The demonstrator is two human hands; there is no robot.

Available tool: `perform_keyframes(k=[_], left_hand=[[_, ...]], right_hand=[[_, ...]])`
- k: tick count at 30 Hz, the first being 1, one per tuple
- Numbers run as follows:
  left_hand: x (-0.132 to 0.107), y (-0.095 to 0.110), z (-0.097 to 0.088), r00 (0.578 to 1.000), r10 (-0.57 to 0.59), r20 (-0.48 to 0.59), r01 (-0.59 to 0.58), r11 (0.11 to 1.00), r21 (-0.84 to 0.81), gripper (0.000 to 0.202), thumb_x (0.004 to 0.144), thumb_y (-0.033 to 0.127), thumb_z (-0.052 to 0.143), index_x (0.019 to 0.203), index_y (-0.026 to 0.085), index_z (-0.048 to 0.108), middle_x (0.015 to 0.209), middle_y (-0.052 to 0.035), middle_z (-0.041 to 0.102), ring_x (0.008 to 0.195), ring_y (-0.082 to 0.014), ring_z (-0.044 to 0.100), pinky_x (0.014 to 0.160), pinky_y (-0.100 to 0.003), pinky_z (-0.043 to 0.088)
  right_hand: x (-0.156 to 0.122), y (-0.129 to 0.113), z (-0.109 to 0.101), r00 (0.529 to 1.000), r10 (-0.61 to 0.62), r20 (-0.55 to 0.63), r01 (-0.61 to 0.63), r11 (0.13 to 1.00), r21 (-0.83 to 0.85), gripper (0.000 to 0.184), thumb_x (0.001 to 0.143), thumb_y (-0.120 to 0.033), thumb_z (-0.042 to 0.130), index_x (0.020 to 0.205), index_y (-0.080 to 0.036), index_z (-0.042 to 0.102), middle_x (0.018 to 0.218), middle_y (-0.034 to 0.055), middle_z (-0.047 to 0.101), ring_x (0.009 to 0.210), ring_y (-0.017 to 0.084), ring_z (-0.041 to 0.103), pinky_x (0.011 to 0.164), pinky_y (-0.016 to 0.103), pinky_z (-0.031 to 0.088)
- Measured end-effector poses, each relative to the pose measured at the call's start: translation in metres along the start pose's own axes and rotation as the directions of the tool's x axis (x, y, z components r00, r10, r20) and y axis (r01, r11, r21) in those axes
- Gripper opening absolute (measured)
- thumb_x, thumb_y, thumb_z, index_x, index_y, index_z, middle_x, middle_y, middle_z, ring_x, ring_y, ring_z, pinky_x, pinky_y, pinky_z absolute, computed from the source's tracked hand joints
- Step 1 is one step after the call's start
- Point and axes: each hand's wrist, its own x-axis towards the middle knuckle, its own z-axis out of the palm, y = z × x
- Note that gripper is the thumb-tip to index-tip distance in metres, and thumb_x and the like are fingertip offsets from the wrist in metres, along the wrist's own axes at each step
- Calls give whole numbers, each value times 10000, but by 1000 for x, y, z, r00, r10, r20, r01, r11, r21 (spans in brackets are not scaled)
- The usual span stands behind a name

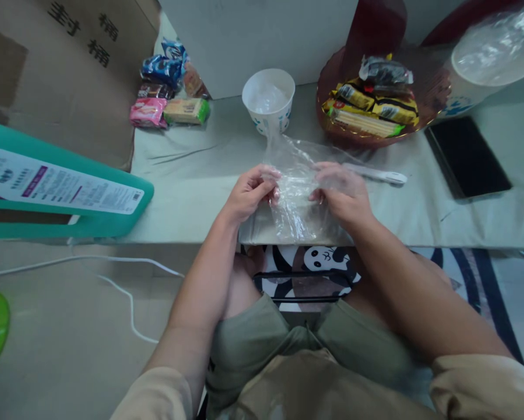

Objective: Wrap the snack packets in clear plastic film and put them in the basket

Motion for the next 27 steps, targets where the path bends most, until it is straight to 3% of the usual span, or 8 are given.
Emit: perform_keyframes(k=[4,9,12,15,17,20,24,27], left_hand=[[-1,4,-3,999,-8,-53,6,999,-35,146,846,322,660,760,213,613,700,15,611,545,-105,596,608,-291,542],[1,7,-3,993,-40,-107,45,998,49,210,870,257,560,687,191,639,696,-20,618,600,-126,594,634,-305,530],[3,2,-5,988,89,-129,-74,991,113,387,931,357,543,597,186,639,698,-41,620,652,-133,600,655,-304,518],[6,-5,-8,958,230,-173,-189,956,226,372,885,408,668,583,190,680,735,-40,630,725,-129,610,682,-282,501],[8,-8,-11,939,295,-177,-245,935,256,282,791,410,788,620,197,718,776,-34,637,758,-127,606,671,-263,485],[12,-12,-16,924,341,-172,-317,936,150,277,667,422,907,740,216,737,843,-18,635,749,-111,591,648,-242,474],[13,-19,-20,953,261,-155,-272,961,-53,696,604,472,960,1209,339,643,1021,-19,666,866,-174,691,713,-282,540],[11,-23,-17,989,143,-47,-147,985,-95,951,606,459,967,1412,386,467,1037,-28,680,907,-248,739,729,-345,580]], right_hand=[[2,1,-2,998,-2,-65,0,999,-32,141,843,-306,574,727,-234,612,1220,69,693,1093,254,679,747,399,599],[6,7,-5,991,95,-93,-88,993,74,88,734,-193,500,694,-219,574,1282,66,684,1079,267,687,753,418,601],[8,18,-6,993,90,-81,-84,993,80,229,858,-267,446,976,-251,642,1396,79,619,1013,244,703,729,411,609],[7,29,-6,998,39,-57,-40,999,-18,416,974,-479,445,1348,-317,526,1483,96,530,1082,257,684,752,410,618],[5,34,-5,1000,10,-15,-11,998,-65,674,916,-621,588,1505,-365,382,1524,103,475,1151,279,655,803,422,619],[1,35,-5,997,35,65,-32,999,-38,961,820,-658,725,1601,-421,216,1535,105,453,1058,258,677,821,429,616],[1,33,-5,992,93,88,-94,995,16,982,847,-556,738,1626,-441,150,1432,100,553,897,207,693,767,403,615],[4,31,-6,994,95,47,-96,995,40,953,872,-544,710,1625,-461,131,1401,99,574,910,215,699,741,403,606]])
